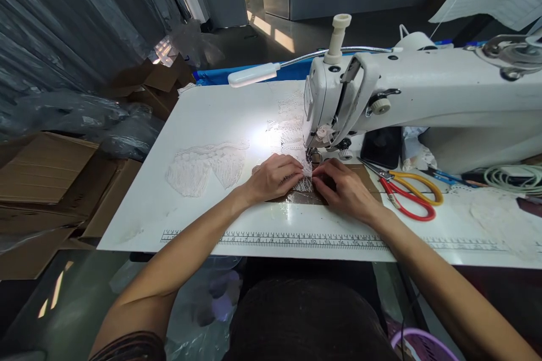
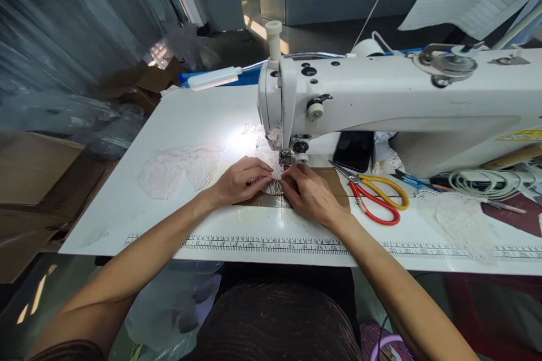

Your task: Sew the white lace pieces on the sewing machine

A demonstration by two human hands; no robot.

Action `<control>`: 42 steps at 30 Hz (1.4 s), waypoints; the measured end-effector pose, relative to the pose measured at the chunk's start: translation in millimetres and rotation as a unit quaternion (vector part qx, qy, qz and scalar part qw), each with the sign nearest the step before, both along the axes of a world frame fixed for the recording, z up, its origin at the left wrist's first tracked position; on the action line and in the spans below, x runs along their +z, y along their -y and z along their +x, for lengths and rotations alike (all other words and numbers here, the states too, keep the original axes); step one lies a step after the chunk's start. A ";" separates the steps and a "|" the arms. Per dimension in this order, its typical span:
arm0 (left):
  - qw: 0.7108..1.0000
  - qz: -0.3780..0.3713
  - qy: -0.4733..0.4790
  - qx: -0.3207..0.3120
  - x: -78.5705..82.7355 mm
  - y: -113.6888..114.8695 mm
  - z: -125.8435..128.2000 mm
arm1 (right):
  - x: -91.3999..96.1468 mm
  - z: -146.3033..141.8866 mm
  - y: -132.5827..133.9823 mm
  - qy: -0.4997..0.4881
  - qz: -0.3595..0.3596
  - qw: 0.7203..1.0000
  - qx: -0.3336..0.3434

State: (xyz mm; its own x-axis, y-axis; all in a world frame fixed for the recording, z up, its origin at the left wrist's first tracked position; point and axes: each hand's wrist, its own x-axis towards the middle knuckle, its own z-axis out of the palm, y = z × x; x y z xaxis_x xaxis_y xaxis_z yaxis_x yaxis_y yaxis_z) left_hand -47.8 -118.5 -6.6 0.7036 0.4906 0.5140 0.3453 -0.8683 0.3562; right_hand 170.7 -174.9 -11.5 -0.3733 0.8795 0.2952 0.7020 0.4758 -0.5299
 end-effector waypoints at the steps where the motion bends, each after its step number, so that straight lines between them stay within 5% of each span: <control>1: 1.000 -0.004 0.024 0.006 0.4 -0.3 0.3 | -0.5 1.2 0.9 0.011 0.010 1.000 0.002; 7: 0.997 -0.004 0.076 -0.025 -0.1 -2.8 1.7 | 1.9 0.9 8.2 0.091 0.045 0.994 0.049; 17: 0.999 0.021 -0.011 -0.029 -9.0 0.6 4.0 | 0.5 0.9 26.3 0.138 0.034 0.990 0.023; 23: 0.996 0.065 -0.062 -0.022 -8.3 2.2 3.0 | 13.8 17.5 -1.5 0.052 -0.025 0.995 0.084; 27: 0.993 0.077 -0.081 -0.031 -6.5 1.3 1.0 | 7.0 22.0 -21.2 0.075 -0.013 0.997 0.032; 33: 0.986 0.133 -0.089 -0.041 -6.4 0.7 -0.2 | -9.9 17.4 -14.9 0.068 0.054 0.996 0.008; 42: 0.971 0.199 -0.120 -0.060 -6.0 3.3 0.9 | -11.2 16.5 -17.0 0.048 0.056 0.997 0.023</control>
State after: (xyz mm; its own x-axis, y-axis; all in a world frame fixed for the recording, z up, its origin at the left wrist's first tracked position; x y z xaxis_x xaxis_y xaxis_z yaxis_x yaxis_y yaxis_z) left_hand -46.9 -121.7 -12.6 0.8669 0.1930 0.4596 0.2641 -0.9598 -0.0951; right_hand 187.2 -157.9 -22.7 -0.4431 0.8246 0.3516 0.7230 0.5606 -0.4037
